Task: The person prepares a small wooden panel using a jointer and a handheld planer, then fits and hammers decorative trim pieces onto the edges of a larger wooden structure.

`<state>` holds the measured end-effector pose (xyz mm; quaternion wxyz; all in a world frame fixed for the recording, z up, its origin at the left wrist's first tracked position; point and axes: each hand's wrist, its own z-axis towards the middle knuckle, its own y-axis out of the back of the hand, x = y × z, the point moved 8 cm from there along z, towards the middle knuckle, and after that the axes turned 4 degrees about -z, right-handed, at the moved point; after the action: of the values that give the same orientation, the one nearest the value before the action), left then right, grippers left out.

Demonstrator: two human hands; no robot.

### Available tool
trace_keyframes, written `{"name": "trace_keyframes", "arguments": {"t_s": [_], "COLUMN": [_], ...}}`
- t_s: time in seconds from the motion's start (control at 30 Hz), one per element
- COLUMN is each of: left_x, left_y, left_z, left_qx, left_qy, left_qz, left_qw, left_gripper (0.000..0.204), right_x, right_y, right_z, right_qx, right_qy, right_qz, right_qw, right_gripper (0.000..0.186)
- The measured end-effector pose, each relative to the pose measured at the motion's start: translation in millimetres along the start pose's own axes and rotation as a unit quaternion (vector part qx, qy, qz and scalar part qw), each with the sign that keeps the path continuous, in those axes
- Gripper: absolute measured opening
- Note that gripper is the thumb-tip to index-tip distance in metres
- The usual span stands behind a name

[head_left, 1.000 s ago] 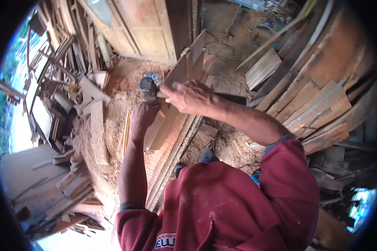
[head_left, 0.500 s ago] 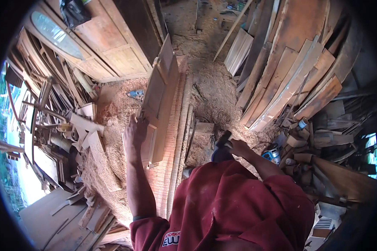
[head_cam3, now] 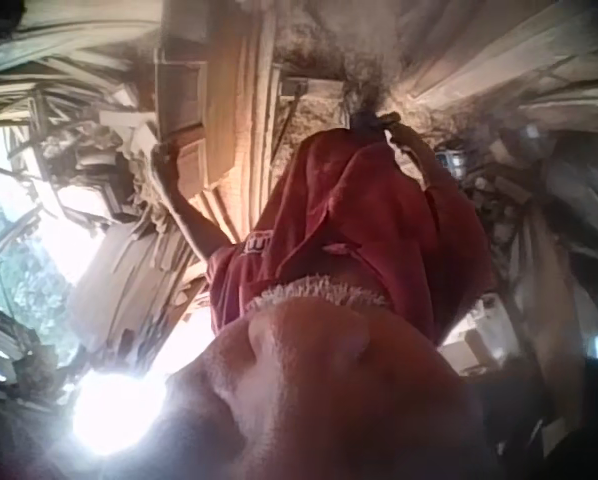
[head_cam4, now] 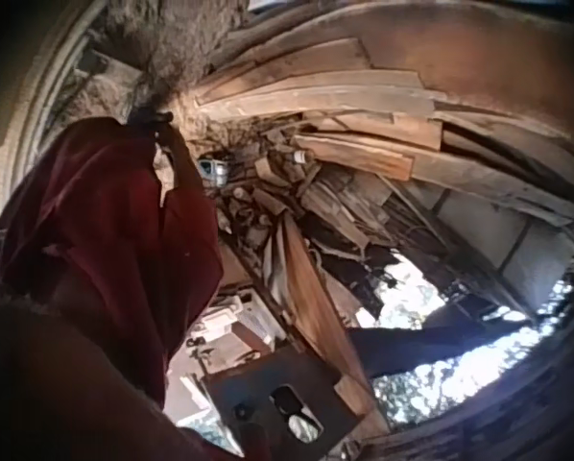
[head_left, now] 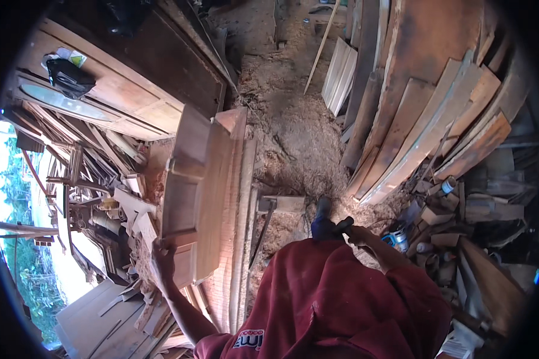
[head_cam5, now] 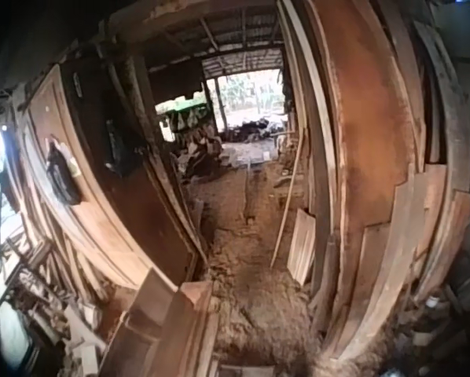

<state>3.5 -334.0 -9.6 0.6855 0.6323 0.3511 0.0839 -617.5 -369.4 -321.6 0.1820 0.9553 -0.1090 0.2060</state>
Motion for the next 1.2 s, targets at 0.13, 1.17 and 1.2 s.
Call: {"name": "trace_keyframes", "arguments": {"t_s": [0.13,1.17,1.2], "left_x": [24,409,418], "left_y": [-17,-99,-109], "left_z": [14,-418,-449], "left_qx": [0.004,-0.051,-0.071], "left_qy": [0.028,0.595,0.604], "left_qz": [-0.036,0.071,0.086], "left_qw": [0.999,0.799,0.789], "left_gripper": [0.057,0.051,0.054], "right_x": [-54,324,326], "right_y": [56,56,53], "right_z": [39,66,72], "right_qx": [-0.050,-0.149,-0.140], "right_qy": [-0.007,0.335,0.374], "right_qz": [0.017,-0.484,-0.513], "right_qw": [0.999,0.794,0.760], "right_gripper": [0.036,0.037,0.039]}}
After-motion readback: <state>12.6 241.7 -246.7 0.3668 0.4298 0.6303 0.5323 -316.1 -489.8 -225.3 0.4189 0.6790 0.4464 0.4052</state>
